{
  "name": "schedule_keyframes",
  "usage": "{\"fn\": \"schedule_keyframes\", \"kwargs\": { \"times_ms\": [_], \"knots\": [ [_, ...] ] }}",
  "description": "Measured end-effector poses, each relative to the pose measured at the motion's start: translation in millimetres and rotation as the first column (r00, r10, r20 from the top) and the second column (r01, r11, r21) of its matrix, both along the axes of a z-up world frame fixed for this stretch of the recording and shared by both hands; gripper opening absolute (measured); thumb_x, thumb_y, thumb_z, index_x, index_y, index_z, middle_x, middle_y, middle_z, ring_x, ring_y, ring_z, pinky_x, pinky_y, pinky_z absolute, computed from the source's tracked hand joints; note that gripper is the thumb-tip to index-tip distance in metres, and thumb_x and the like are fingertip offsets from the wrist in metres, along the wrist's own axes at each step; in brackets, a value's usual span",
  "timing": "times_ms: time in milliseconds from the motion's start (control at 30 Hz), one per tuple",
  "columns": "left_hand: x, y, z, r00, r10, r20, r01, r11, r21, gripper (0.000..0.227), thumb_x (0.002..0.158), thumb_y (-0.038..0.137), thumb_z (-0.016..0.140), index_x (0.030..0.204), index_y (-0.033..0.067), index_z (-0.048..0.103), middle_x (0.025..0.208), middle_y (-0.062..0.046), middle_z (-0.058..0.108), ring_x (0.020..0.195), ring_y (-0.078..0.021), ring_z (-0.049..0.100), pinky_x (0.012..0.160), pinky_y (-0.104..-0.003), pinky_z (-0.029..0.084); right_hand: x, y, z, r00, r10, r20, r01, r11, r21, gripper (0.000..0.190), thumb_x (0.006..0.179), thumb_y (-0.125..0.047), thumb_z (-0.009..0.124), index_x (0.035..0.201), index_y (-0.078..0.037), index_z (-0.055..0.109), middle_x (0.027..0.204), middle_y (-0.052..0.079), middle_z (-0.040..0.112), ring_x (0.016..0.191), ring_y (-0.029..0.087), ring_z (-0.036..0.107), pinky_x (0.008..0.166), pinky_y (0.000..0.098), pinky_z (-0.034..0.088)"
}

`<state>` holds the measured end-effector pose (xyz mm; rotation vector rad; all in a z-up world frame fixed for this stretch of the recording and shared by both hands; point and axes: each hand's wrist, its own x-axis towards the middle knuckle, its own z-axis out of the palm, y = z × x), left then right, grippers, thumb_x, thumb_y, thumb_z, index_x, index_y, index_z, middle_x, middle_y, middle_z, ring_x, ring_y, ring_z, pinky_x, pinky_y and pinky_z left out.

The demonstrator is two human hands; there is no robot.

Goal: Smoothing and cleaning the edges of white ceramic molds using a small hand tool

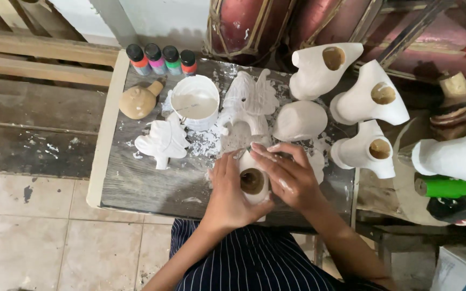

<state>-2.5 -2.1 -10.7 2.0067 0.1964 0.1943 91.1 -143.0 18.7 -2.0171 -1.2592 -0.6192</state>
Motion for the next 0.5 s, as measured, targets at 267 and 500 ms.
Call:
{"fn": "schedule_keyframes", "kwargs": {
  "times_ms": [267, 500],
  "knots": [
    [5, 4, -1, 1.0, -0.023, 0.014, 0.022, 0.998, 0.055, 0.104, 0.051, 0.042, 0.092, 0.129, -0.0124, 0.049, 0.116, -0.027, 0.056, 0.113, -0.0489, 0.054, 0.095, -0.076, 0.036, 14, 2, 12, 0.995, 0.09, 0.035, -0.088, 0.995, -0.046, 0.023, 0.103, -0.01, 0.058, 0.113, -0.007, 0.078, 0.115, 0.009, 0.077, 0.101, 0.029, 0.068, 0.095, 0.0336, 0.058],
    [1, 2, 1, 0.997, -0.042, -0.065, 0.042, 0.999, -0.006, 0.109, 0.049, 0.042, 0.093, 0.133, -0.0105, 0.048, 0.119, -0.026, 0.055, 0.12, -0.0488, 0.051, 0.097, -0.081, 0.031, 9, -9, -3, 0.992, 0.122, 0.018, -0.12, 0.99, -0.071, 0.021, 0.101, -0.01, 0.061, 0.114, -0.006, 0.078, 0.108, 0.011, 0.078, 0.098, 0.029, 0.069, 0.091, 0.0354, 0.06]
  ]
}}
